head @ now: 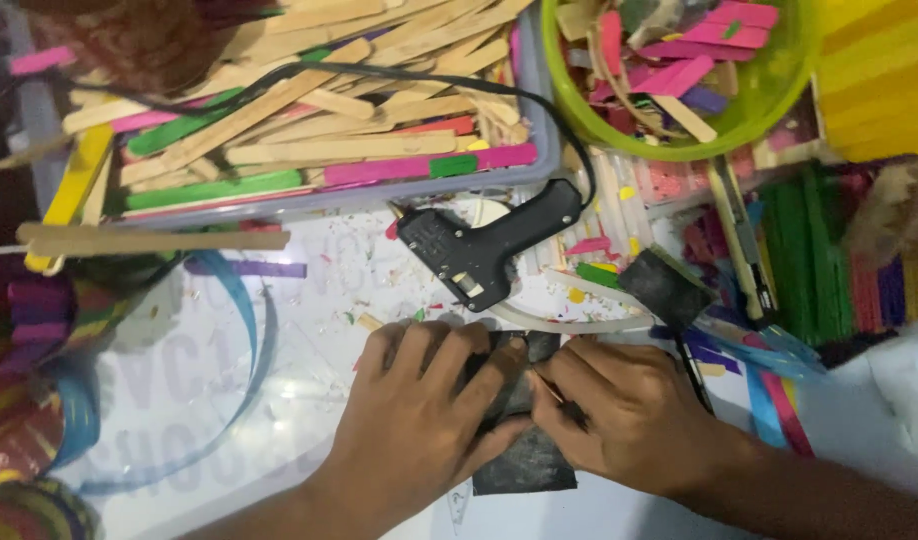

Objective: Cutting popsicle sticks to size with scissors and sanding the edges smooth on a piece of sandpaper.

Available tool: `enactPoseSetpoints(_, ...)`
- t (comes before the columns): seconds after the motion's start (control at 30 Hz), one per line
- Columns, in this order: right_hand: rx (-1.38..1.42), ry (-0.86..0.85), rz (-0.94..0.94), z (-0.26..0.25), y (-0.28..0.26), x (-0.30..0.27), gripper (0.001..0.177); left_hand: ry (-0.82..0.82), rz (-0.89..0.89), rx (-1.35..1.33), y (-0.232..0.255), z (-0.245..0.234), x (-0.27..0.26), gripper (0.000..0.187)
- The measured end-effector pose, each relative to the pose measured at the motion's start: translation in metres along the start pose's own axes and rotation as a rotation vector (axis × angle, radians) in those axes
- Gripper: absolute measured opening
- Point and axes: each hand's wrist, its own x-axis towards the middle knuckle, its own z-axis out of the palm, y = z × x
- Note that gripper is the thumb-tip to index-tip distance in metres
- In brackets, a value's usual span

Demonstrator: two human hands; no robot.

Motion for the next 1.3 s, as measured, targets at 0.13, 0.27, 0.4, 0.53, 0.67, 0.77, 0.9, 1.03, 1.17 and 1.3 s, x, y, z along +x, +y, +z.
enactPoseSetpoints(0.13,-0.019,0.010,-0.013,0.001,0.001,0.002,0.029,0.006,0.002,-0.020,0.000,0.001,-0.001,0.050)
enactPoseSetpoints(0.27,0.029,-0.016,-0.021,-0.001,0.002,0.005,0.030,-0.006,-0.013,0.006,0.000,0.001,-0.002,0.049)
enactPoseSetpoints(0.4,0.012,-0.018,0.022,0.001,0.000,0.001,0.031,-0.015,-0.010,0.004,0.001,0.000,-0.003,0.051)
enactPoseSetpoints(0.53,-0.032,-0.025,-0.035,0.000,0.002,0.002,0.029,-0.010,-0.013,-0.011,0.002,0.000,-0.005,0.048)
enactPoseSetpoints(0.67,0.145,-0.053,0.089,-0.011,0.003,0.005,0.020,-0.020,0.020,-0.049,-0.005,-0.005,0.002,0.045)
enactPoseSetpoints(0.77,0.431,-0.103,0.341,-0.022,0.006,0.004,0.020,-0.019,0.034,-0.082,-0.010,-0.014,0.000,0.037)
enactPoseSetpoints(0.9,0.592,-0.118,0.246,-0.027,0.000,0.007,0.026,0.186,-0.007,-0.465,-0.006,-0.026,0.010,0.021)
enactPoseSetpoints(1.03,0.576,-0.103,0.240,-0.025,0.003,0.006,0.022,0.197,-0.008,-0.600,-0.005,-0.023,0.007,0.011)
enactPoseSetpoints(1.17,0.033,-0.274,0.127,-0.068,0.025,-0.003,0.037,0.150,-0.040,-0.648,-0.011,-0.022,0.006,0.009)
enactPoseSetpoints(1.3,-0.292,-0.317,0.170,-0.088,0.032,-0.028,0.033,0.053,0.183,-0.622,-0.015,-0.022,0.011,0.018)
